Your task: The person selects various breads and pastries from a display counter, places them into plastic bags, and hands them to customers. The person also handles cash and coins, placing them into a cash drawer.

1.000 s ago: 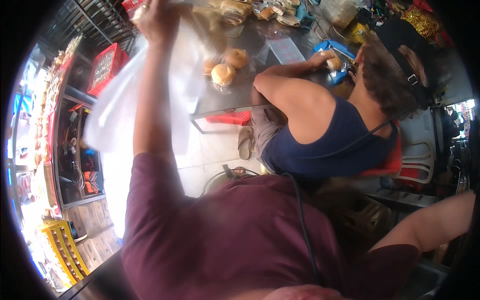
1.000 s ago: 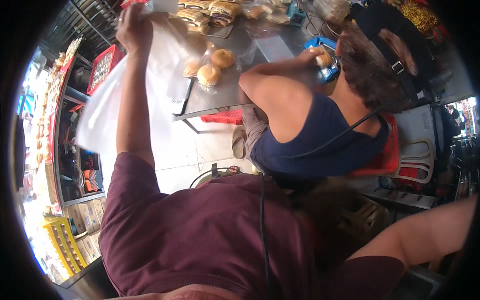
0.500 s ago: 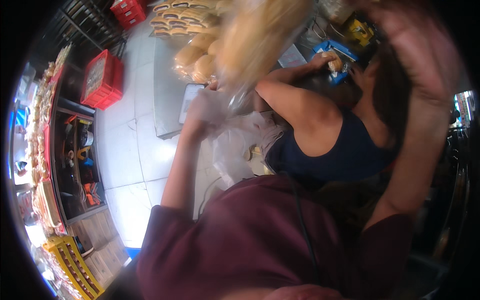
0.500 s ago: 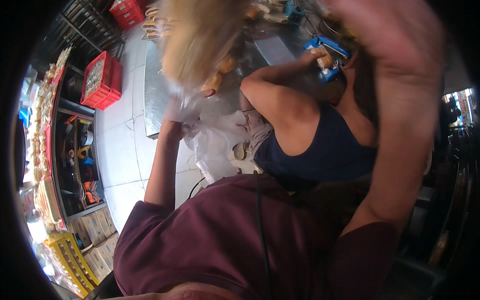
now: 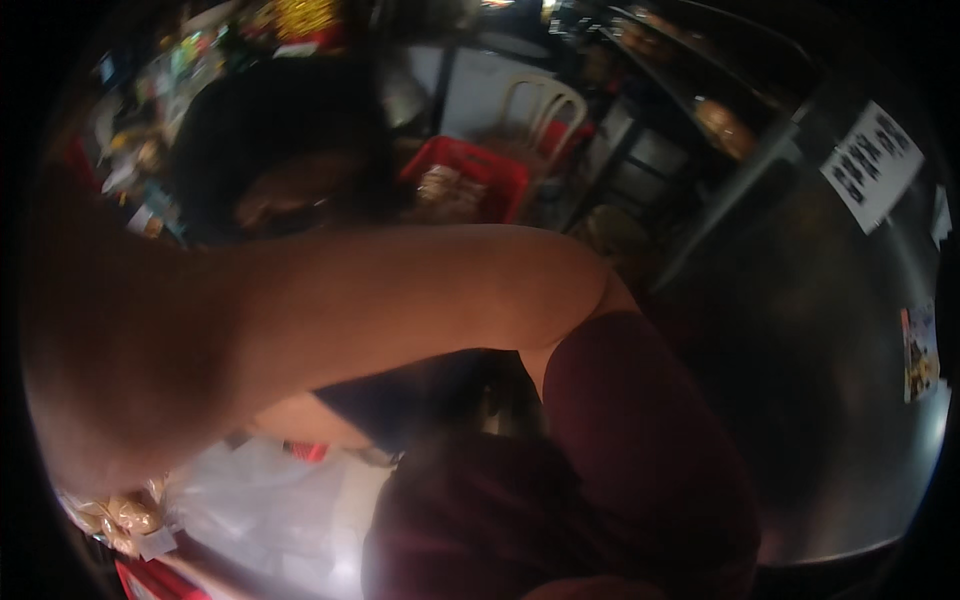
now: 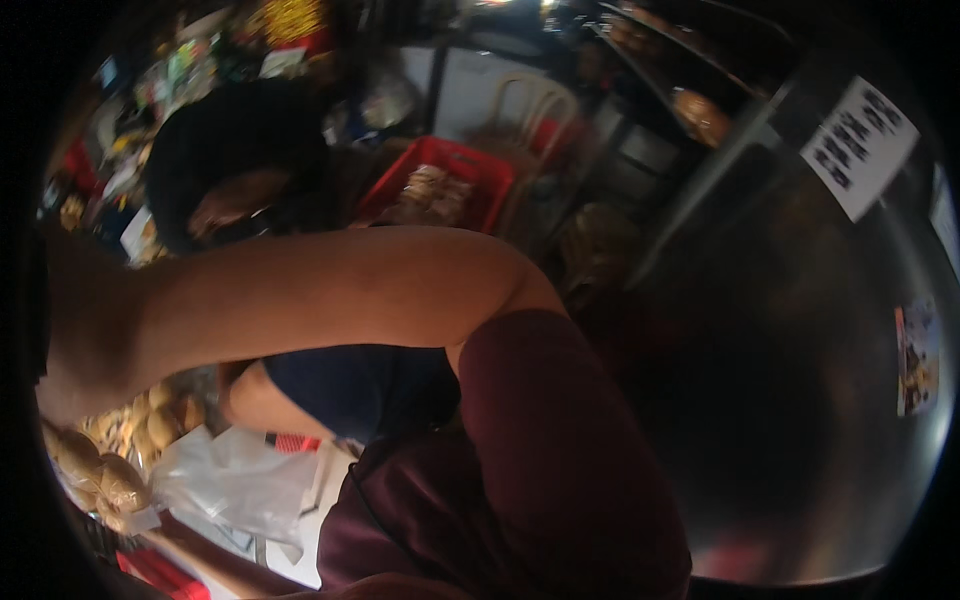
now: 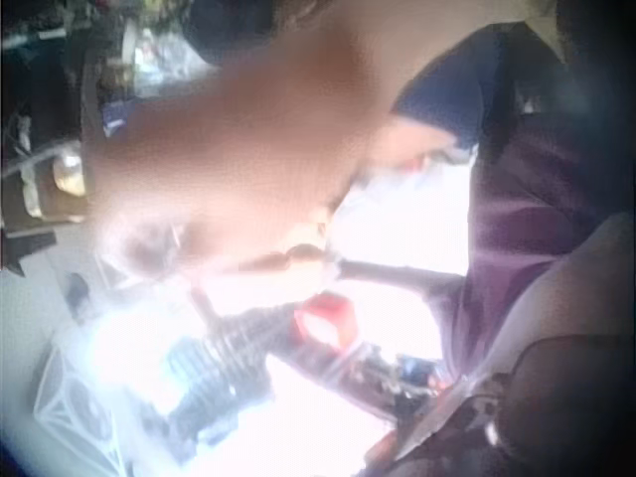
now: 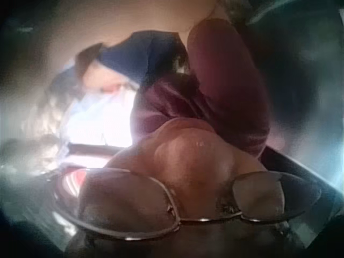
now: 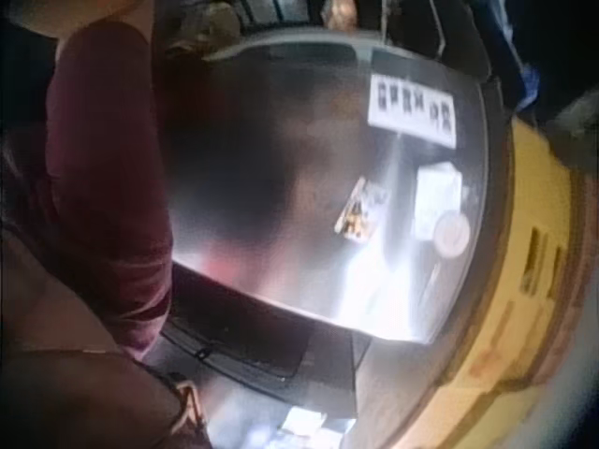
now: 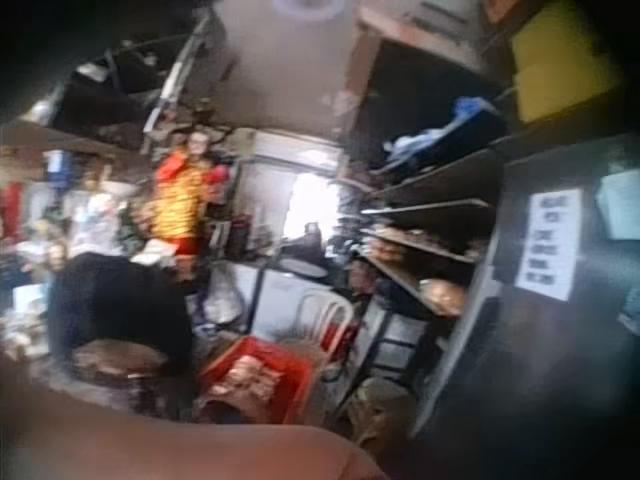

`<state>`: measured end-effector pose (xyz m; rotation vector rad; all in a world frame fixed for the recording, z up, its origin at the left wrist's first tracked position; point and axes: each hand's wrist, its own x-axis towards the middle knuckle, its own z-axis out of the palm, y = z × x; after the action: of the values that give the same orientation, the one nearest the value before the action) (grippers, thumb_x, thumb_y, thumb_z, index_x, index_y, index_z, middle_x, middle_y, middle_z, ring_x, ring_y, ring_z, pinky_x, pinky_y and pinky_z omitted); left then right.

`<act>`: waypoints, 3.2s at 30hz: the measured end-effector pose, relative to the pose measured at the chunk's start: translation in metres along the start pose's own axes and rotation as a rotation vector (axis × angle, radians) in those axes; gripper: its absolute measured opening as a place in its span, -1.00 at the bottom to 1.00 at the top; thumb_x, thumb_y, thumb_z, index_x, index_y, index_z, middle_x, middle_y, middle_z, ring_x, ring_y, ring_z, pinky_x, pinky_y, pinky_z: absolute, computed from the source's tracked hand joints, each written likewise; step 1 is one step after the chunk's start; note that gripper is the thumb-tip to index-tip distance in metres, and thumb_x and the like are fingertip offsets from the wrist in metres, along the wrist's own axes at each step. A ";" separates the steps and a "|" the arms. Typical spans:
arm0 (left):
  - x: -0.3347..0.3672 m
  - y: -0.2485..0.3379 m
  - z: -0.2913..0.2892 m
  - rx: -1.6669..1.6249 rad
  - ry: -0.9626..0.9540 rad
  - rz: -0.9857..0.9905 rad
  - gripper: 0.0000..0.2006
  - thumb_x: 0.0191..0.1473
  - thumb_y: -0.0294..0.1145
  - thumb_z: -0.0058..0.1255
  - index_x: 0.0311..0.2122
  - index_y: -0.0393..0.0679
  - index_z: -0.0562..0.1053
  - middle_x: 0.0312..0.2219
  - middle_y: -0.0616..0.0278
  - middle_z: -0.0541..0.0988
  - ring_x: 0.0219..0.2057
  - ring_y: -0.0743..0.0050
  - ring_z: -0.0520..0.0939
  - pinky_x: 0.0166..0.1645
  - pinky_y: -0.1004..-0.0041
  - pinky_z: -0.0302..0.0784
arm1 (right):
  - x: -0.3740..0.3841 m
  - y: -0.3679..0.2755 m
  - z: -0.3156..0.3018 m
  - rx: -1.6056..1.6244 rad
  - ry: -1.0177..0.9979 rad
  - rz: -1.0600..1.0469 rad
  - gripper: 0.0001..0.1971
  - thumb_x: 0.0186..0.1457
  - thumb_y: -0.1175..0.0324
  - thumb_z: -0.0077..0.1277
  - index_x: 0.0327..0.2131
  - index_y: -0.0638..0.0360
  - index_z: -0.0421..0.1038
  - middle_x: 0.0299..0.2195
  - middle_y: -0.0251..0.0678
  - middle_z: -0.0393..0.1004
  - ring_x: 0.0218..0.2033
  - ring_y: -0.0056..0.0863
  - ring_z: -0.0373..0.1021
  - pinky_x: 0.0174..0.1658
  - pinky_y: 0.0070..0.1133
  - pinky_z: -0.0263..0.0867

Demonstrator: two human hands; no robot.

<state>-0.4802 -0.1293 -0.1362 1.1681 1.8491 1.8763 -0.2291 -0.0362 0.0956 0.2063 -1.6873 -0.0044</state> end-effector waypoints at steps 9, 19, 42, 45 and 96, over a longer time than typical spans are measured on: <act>0.006 -0.018 0.022 0.188 -0.027 -0.019 -0.64 0.06 -0.39 0.02 -0.01 -0.25 0.38 -0.18 0.10 0.53 -0.21 0.39 0.58 -0.13 0.43 0.49 | -0.005 0.019 -0.426 -1.402 -0.071 0.577 -0.77 -0.12 0.34 0.08 -0.38 0.30 0.48 -0.50 -0.02 0.51 -0.39 -0.21 0.50 -0.29 -0.38 0.41; -0.018 0.014 0.090 0.216 -0.143 0.030 -0.67 0.04 -0.40 0.05 -0.06 -0.26 0.41 -0.21 0.09 0.54 -0.22 0.37 0.58 -0.14 0.42 0.49 | -0.104 -0.014 -0.628 -0.696 1.325 0.594 -0.40 0.17 0.16 0.01 0.14 0.15 -0.05 -0.07 0.06 0.24 -0.29 0.06 0.44 -0.25 -0.10 0.50; -0.119 0.119 0.164 -0.317 -1.028 0.099 -0.73 -0.01 -0.42 0.12 -0.17 -0.27 0.48 -0.28 0.07 0.56 -0.24 0.34 0.58 -0.18 0.41 0.50 | -0.060 0.027 -0.456 -0.869 0.599 0.311 -0.74 0.16 0.42 -0.24 -0.56 0.32 0.33 -0.72 -0.26 0.32 -0.78 -0.41 0.28 -0.68 -0.49 0.34; -0.124 0.136 0.171 -0.475 -1.213 0.077 -0.74 -0.02 -0.43 0.13 -0.19 -0.27 0.49 -0.29 0.06 0.56 -0.24 0.33 0.59 -0.18 0.41 0.50 | -0.009 -0.031 -0.397 -0.569 0.829 0.518 -0.87 0.04 0.49 -0.10 -0.56 0.17 0.27 -0.80 -0.42 0.22 -0.78 -0.55 0.22 -0.50 -0.51 0.36; 0.155 -0.140 -0.046 -0.697 -0.002 -0.688 -0.62 0.10 -0.25 0.05 -0.05 -0.22 0.31 -0.34 0.05 0.50 -0.49 0.29 0.54 -0.53 0.40 0.44 | -0.256 -0.130 0.157 0.654 -0.260 1.970 -0.68 0.20 0.41 -0.04 0.03 0.18 0.29 -0.19 -0.30 0.44 -0.22 -0.67 0.40 -0.19 -0.69 0.33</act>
<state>-0.6594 -0.0350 -0.2051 0.2506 1.1757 1.8179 -0.3377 -0.1474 -0.1927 -1.0564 -1.4310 2.0078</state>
